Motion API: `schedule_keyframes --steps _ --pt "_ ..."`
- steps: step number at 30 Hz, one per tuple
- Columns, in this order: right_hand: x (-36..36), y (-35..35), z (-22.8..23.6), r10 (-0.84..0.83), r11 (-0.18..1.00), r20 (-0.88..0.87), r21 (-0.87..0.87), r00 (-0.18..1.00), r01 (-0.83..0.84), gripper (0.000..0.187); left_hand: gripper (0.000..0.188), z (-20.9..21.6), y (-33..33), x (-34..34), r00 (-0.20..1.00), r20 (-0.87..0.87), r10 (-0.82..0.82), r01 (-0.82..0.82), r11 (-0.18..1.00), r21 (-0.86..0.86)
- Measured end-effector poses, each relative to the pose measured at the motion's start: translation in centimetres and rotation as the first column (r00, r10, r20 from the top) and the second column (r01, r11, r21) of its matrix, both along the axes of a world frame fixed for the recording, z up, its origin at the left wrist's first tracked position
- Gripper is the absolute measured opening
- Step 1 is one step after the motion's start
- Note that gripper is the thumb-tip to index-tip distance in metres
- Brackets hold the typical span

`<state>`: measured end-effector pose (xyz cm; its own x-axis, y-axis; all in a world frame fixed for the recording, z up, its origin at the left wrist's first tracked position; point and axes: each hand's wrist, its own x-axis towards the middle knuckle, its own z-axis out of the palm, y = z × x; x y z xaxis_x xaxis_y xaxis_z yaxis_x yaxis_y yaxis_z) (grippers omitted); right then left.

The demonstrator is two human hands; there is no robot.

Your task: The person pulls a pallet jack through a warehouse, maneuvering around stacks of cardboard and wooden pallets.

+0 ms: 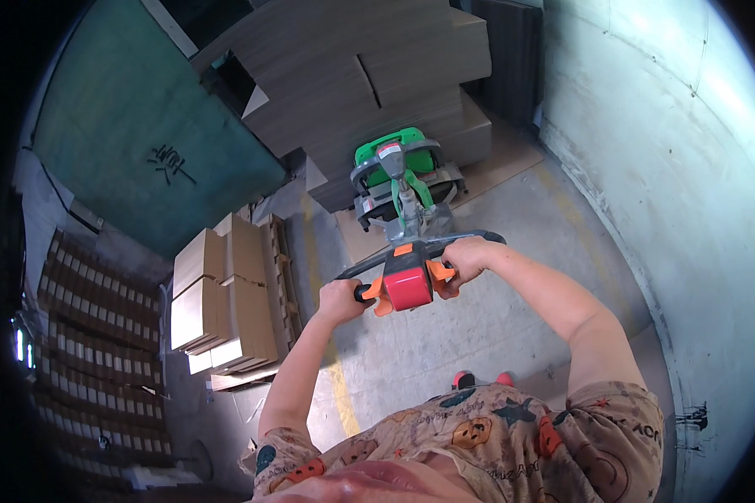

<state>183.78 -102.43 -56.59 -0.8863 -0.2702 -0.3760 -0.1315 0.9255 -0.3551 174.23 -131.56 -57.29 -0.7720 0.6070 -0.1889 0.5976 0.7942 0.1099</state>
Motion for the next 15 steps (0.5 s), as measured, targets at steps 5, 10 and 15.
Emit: schedule_keyframes --steps 5,10,15 --pt "-0.2 -1.1 -1.4 0.007 1.000 -0.039 0.016 0.999 -0.006 0.054 0.029 -1.1 -1.0 -0.2 1.000 -0.027 0.000 0.000 1.000 0.026" --pt "-2.9 0.2 -1.9 -0.072 0.997 -0.053 0.007 0.996 0.072 0.044 0.028 -2.7 1.0 -4.1 0.997 -0.073 -0.033 0.036 0.998 0.046" --pt "-2.8 -0.6 -3.9 -0.081 0.996 -0.023 0.040 0.996 0.082 0.046 0.021 -4.9 -0.1 -3.7 0.994 -0.090 -0.053 0.061 0.994 0.089"
